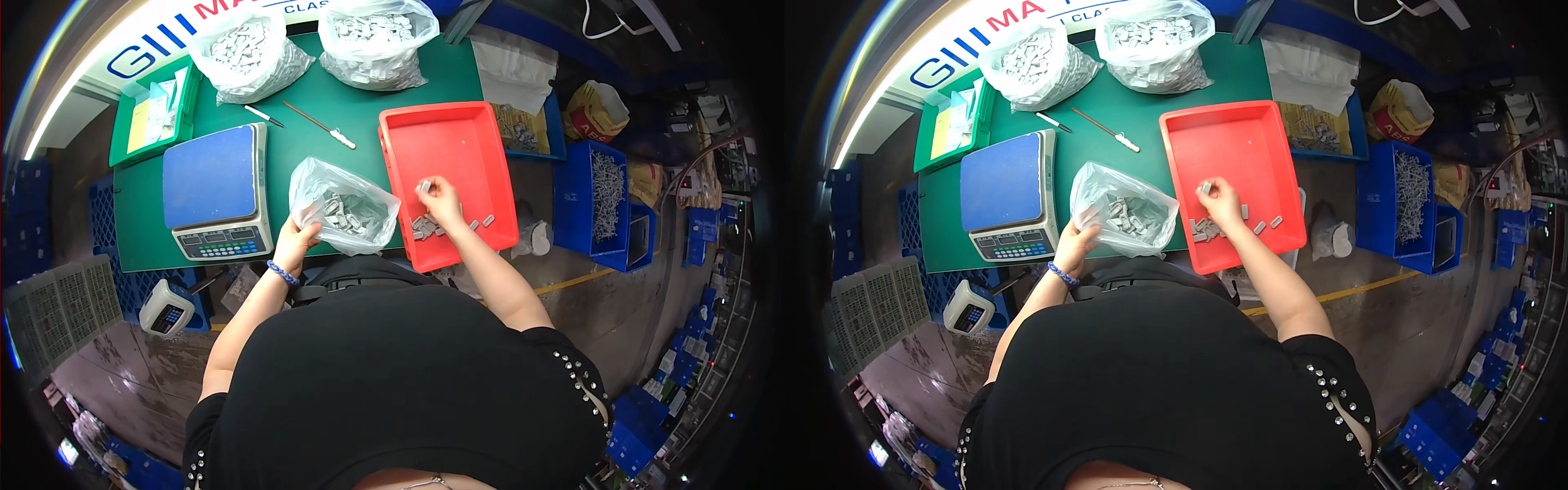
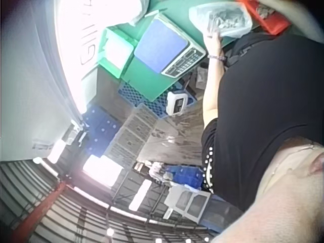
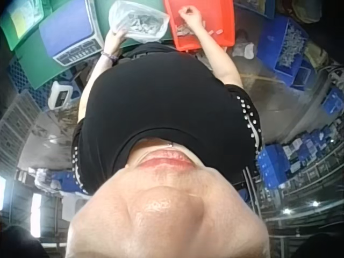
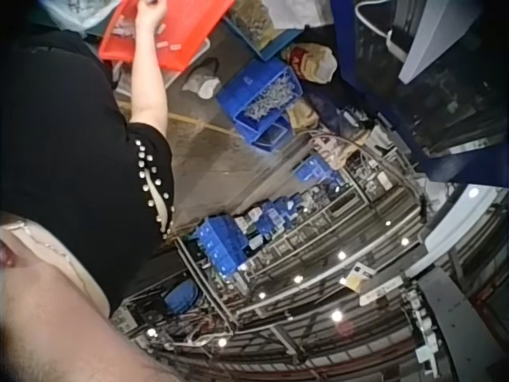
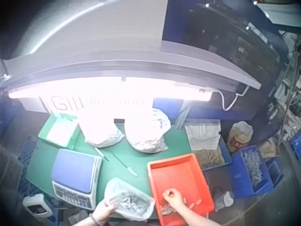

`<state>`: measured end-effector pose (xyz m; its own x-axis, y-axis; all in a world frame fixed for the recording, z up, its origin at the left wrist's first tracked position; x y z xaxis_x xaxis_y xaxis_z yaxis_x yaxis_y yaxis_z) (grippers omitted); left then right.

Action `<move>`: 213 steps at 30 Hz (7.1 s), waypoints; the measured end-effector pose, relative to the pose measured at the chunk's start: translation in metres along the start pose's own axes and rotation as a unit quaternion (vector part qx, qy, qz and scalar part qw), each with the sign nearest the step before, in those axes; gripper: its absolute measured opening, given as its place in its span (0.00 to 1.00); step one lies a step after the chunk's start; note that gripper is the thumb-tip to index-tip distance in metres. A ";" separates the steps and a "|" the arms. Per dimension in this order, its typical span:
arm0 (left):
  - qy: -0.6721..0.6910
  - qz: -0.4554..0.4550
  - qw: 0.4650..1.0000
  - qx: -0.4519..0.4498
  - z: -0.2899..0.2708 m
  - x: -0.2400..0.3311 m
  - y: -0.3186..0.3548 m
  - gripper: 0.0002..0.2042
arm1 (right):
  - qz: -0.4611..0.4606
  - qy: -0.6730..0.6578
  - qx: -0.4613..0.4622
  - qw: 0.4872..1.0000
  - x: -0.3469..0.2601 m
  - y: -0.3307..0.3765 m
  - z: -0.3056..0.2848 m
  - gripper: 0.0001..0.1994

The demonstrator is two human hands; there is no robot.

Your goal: Weighing small metal components on a digital scale and placing them into plastic bags for packaging.

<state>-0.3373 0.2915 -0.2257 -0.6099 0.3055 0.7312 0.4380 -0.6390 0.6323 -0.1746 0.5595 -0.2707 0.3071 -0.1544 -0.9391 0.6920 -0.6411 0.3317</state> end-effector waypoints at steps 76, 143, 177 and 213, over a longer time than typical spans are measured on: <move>0.027 -0.001 1.000 -0.002 0.001 0.000 0.000 0.22 | -0.006 0.578 -0.004 0.816 -0.027 0.029 -0.060 0.20; 0.028 0.015 0.999 0.013 0.006 0.002 0.008 0.21 | -0.085 0.546 -0.166 0.817 0.026 0.058 -0.041 0.14; 0.022 0.009 1.000 0.012 0.001 0.002 0.001 0.22 | -0.109 0.514 -0.283 0.803 0.009 0.061 -0.036 0.19; 0.027 0.012 0.999 0.013 0.007 0.008 0.003 0.21 | -0.191 0.164 -0.198 0.947 -0.068 0.038 0.063 0.09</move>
<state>-0.3359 0.2966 -0.2162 -0.6333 0.2510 0.7321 0.4704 -0.6263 0.6217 -0.2109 0.4982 -0.1999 0.1267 0.3146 -0.9407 0.9644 -0.2612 0.0425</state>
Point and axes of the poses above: each hand's wrist, its own y-axis away from the middle knuckle, its own z-axis out of the palm, x = y × z, the point moved 1 cm from there along -y, towards the middle knuckle, and after that the axes turned 7 degrees about -x, right-handed, at the moved point
